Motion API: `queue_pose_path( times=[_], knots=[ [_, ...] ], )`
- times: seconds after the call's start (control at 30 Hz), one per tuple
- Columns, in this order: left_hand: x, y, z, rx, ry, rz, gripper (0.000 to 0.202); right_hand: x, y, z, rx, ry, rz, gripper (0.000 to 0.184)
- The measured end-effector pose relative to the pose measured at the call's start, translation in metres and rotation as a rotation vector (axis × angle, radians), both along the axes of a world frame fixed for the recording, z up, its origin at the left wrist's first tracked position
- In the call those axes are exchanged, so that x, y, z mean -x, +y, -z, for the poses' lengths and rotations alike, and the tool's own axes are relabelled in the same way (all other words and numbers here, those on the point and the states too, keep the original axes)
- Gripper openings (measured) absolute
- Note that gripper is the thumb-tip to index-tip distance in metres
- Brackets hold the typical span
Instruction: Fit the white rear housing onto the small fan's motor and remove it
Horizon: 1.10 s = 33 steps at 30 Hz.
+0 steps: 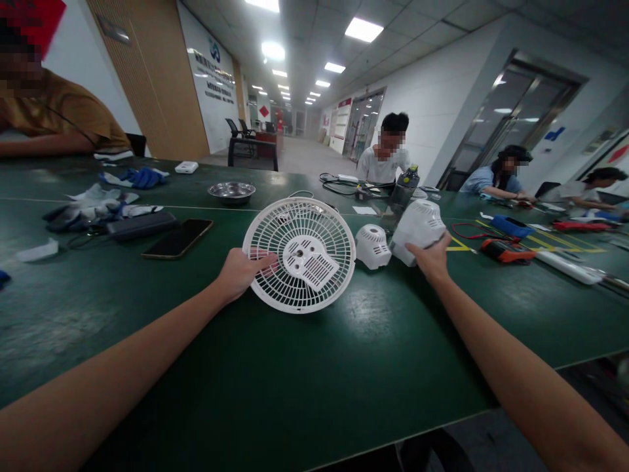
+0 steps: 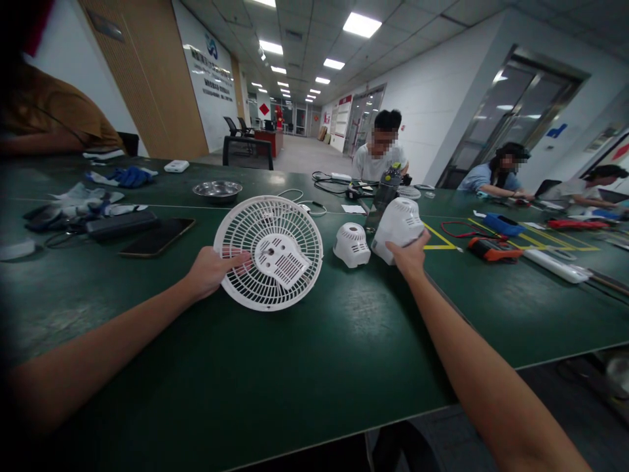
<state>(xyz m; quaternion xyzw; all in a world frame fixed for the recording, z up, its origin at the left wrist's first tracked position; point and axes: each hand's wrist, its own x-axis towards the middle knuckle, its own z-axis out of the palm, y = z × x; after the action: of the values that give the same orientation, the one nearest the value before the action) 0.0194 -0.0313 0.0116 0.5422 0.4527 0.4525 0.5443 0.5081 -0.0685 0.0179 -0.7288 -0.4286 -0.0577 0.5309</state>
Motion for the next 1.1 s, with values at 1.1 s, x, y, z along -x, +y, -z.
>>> queue_pose_path(
  times=[1.1],
  knots=[
    [-0.001,0.000,-0.002,0.007,0.023,-0.002,0.019,0.032,0.004,-0.020,-0.129,0.001,-0.023,0.091]
  ],
)
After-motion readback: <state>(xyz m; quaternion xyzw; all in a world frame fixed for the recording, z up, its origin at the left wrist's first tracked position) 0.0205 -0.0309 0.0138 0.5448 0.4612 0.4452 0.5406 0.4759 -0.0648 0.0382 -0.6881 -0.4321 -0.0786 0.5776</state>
